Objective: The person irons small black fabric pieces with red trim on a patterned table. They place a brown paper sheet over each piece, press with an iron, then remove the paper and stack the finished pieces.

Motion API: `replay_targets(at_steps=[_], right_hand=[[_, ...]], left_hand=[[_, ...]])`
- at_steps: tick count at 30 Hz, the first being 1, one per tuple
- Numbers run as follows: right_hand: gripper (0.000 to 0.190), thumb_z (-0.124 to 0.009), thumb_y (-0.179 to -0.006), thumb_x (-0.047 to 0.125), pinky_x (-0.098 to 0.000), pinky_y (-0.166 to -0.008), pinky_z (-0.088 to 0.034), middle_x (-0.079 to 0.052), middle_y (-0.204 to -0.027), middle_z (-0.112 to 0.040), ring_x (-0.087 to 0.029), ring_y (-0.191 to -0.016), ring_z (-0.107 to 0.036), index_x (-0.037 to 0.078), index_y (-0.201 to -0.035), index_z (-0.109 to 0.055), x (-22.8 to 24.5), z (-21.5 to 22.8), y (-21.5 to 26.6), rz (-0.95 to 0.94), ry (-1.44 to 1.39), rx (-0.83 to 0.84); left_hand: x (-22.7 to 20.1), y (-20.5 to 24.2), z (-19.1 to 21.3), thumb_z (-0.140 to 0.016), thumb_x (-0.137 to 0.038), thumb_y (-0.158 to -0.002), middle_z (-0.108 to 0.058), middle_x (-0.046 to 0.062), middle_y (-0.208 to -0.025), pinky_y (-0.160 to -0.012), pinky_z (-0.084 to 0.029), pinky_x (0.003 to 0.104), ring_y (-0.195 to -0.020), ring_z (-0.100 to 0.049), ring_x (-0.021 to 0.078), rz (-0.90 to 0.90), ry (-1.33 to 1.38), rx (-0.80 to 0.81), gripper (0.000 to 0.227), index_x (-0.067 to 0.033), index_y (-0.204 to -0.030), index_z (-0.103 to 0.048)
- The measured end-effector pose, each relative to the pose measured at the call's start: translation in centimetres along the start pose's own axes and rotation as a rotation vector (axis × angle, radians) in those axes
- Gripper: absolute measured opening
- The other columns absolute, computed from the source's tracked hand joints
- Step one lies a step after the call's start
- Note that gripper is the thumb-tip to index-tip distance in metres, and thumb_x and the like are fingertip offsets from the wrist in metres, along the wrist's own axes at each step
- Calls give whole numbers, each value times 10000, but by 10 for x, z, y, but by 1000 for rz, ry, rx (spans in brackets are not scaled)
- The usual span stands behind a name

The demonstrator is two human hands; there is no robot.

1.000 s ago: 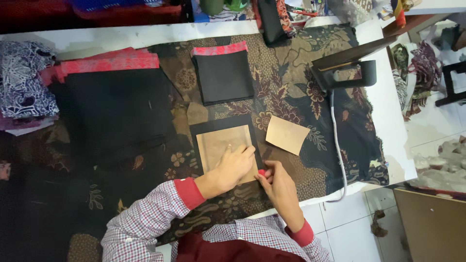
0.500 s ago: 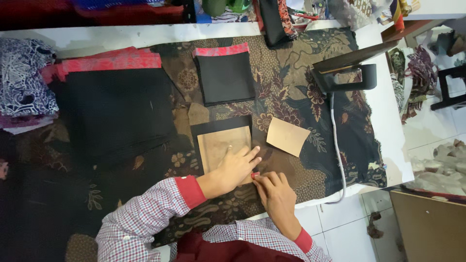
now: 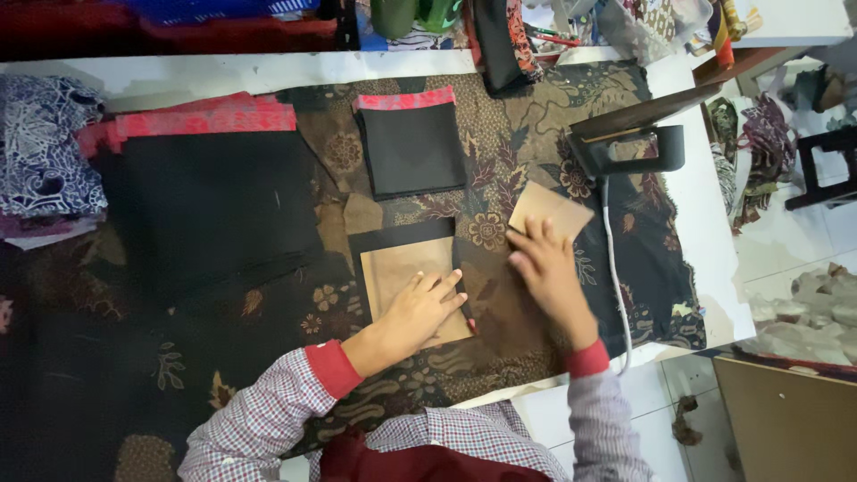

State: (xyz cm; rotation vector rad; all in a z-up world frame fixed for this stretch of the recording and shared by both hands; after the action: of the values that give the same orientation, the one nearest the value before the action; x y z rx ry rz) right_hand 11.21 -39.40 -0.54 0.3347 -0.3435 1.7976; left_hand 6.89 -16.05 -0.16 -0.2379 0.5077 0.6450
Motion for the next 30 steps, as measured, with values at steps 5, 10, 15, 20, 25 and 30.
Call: replay_targets(at_steps=[5,10,15,20,25,30], right_hand=[[447,-730,-1061,18,-358,-1136,-494,-115,-1288,-545,-162,-1182,-580,35,-1386,-423,-102,33,-16,-104,-771,-731],[623,-787,-960,68,-311,-1042,-523,-91,-1288,-553,-170,-1167,-594,58,-1432,-380,-167,64,-62,-254,-819,-707],[369,-763,-1045,167,-294,-923,-495,-36,-1139,-608,-129,-1041,-577,42,-1342,-583,-145,126,-88,-261,-753,-595],[373,-770,-1063,245,-333,-694,-501,-181,-936,-697,-226,-807,-680,-60,-1199,-604,-46,193,-52,-307,60,-323],[449,-595,-983,436,-404,-563,-564,-131,-670,-723,-272,-606,-746,36,-1175,-665,16,149,-1,-694,-74,113],[431,-525,-949,495,-459,-598,-580,-143,-587,-743,-337,-599,-759,82,-1049,-602,60,71,45,-592,54,474]], left_hand=[[1,1,3,-903,-143,-546,-474,180,-1490,-1094,-416,547,-1298,-495,357,-12,41,-82,813,-51,-1309,-637],[2,1,1,-902,-134,-532,-487,187,-1474,-1084,-425,553,-1273,-505,367,-18,52,-114,793,-40,-1277,-649],[3,4,-2,-899,-128,-531,-487,191,-1469,-1088,-424,554,-1266,-505,366,-19,77,-115,796,-30,-1279,-646],[4,1,-6,-892,-134,-549,-473,191,-1480,-1091,-409,553,-1287,-489,367,-6,59,-106,789,-35,-1290,-640],[3,1,-10,-888,-141,-570,-466,199,-1483,-1084,-406,546,-1298,-478,360,1,28,-93,791,-26,-1305,-618],[3,1,-9,-884,-126,-575,-486,185,-1467,-1097,-413,527,-1284,-498,340,8,20,-111,761,-30,-1285,-626]])
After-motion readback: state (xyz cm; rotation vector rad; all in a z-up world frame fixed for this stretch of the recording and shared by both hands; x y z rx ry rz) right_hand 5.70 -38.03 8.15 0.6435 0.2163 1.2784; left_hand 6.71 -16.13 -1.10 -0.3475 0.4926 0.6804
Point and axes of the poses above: each hand's wrist, its own y-axis away from the middle knuckle, its own z-axis out of the back of the hand, x = y × z, the point moved 6 cm from there along -y, towards the middle knuckle
